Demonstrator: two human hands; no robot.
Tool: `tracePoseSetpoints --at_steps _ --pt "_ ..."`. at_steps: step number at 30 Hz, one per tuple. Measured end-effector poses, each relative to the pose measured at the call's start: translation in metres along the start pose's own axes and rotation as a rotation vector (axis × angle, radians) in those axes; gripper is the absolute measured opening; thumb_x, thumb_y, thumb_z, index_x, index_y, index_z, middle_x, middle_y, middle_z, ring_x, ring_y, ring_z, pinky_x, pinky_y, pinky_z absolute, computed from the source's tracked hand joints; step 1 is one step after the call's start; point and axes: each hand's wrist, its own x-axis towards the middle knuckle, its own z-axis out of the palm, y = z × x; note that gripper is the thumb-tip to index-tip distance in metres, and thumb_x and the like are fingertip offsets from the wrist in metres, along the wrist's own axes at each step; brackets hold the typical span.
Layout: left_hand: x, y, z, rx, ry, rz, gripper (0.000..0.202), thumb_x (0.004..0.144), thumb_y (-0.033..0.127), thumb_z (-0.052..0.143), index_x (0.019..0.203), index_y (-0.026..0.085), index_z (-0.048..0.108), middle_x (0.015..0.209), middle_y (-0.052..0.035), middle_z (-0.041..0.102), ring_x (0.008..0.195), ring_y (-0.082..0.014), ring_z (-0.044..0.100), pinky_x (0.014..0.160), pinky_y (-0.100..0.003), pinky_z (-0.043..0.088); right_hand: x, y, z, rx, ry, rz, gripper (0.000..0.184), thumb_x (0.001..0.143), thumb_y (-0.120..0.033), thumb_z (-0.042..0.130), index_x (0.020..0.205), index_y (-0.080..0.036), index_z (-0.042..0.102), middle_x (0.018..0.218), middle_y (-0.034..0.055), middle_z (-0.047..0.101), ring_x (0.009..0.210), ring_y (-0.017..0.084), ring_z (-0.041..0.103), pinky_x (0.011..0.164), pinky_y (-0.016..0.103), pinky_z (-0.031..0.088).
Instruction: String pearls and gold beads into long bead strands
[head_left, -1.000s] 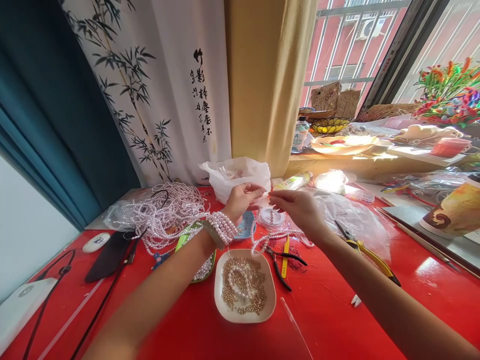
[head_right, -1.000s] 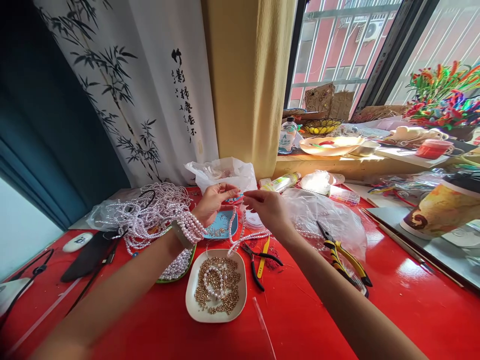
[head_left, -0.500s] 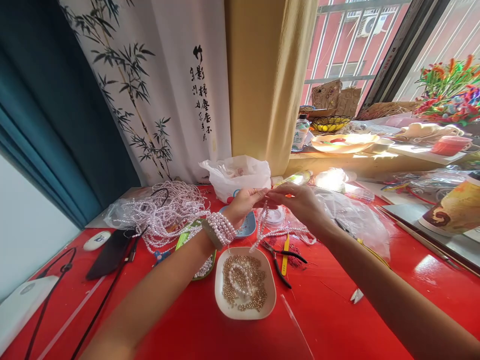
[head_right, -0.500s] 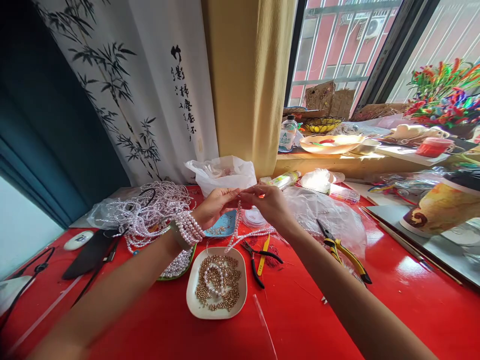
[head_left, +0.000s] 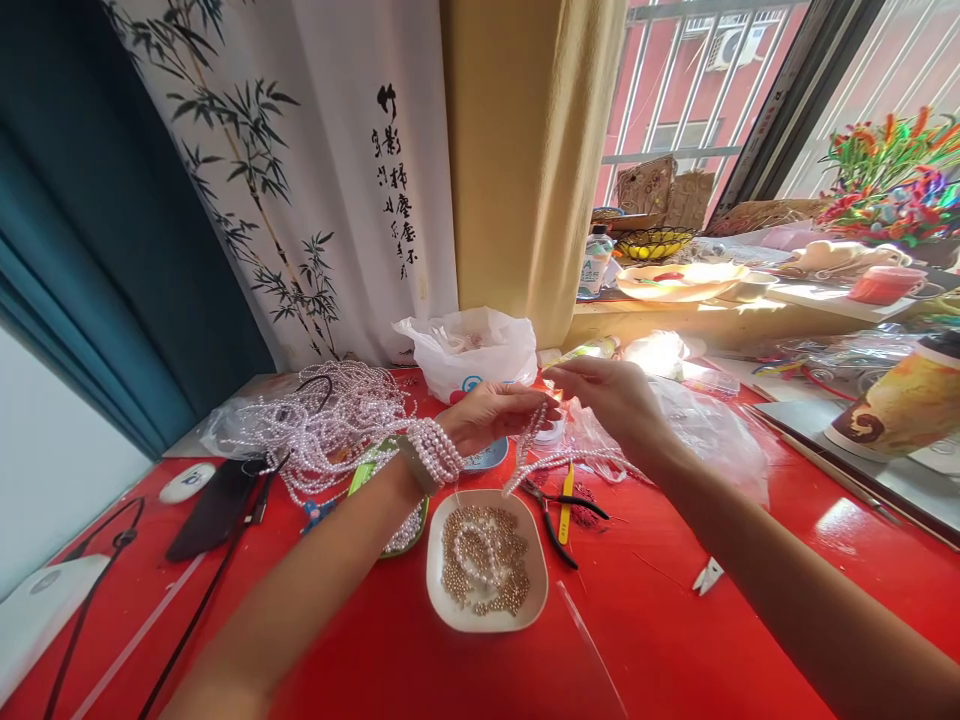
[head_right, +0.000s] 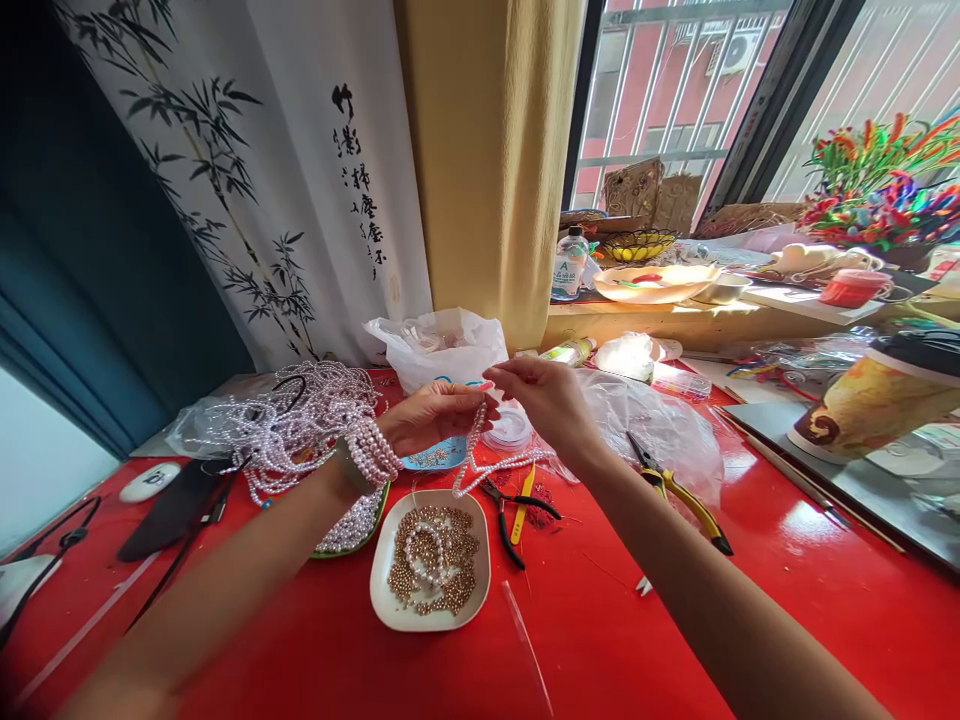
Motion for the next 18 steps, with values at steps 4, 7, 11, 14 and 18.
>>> tracePoseSetpoints --at_steps 4,7,11,14,18 --pt "-0.0017 -0.0015 0.0016 -0.023 0.000 0.006 0.011 0.065 0.016 0.064 0.074 0.010 0.067 0.072 -0.0074 0.067 0.065 -0.0099 0.060 0.072 -0.025 0.043 -0.0006 -0.0033 -0.0039 -0.080 -0.049 -0.071 0.017 0.070 -0.029 0.056 0.066 -0.016 0.065 0.061 0.0015 0.061 0.057 0.010 0.052 0.054 0.025 0.040" --pt "-0.0015 -0.0021 0.0022 -0.032 0.005 0.013 0.010 0.067 0.018 0.063 0.073 0.010 0.066 0.072 -0.0081 0.067 0.067 -0.0106 0.061 0.073 -0.025 0.043 -0.0015 -0.0031 -0.0046 -0.105 -0.059 -0.114 0.016 0.071 -0.029 0.056 0.065 -0.017 0.065 0.062 0.0017 0.061 0.058 0.010 0.052 0.055 0.026 0.041" --pt "-0.0022 -0.0010 0.0046 -0.015 0.004 0.001 0.012 0.068 0.019 0.063 0.075 0.010 0.066 0.070 -0.0079 0.067 0.066 -0.0113 0.061 0.073 -0.026 0.043 -0.0025 -0.0010 -0.0042 -0.075 -0.036 -0.129 0.015 0.070 -0.028 0.056 0.065 -0.017 0.065 0.063 0.0013 0.061 0.059 0.010 0.053 0.055 0.025 0.041" --pt "-0.0032 -0.0020 0.0066 0.001 0.012 -0.014 0.013 0.065 0.018 0.065 0.074 0.009 0.066 0.068 -0.0068 0.066 0.064 -0.0108 0.061 0.072 -0.025 0.043 -0.0031 0.0003 -0.0048 -0.092 0.002 -0.139 0.015 0.071 -0.029 0.056 0.065 -0.016 0.064 0.063 0.0011 0.060 0.058 0.010 0.052 0.056 0.025 0.041" --pt "-0.0035 -0.0050 0.0095 -0.005 -0.026 -0.023 0.013 0.064 0.019 0.065 0.073 0.010 0.065 0.070 -0.0077 0.066 0.067 -0.0135 0.062 0.075 -0.028 0.042 -0.0038 0.0018 -0.0066 -0.155 0.034 -0.151 0.016 0.071 -0.029 0.056 0.064 -0.016 0.063 0.060 0.0004 0.057 0.057 0.010 0.050 0.055 0.025 0.039"
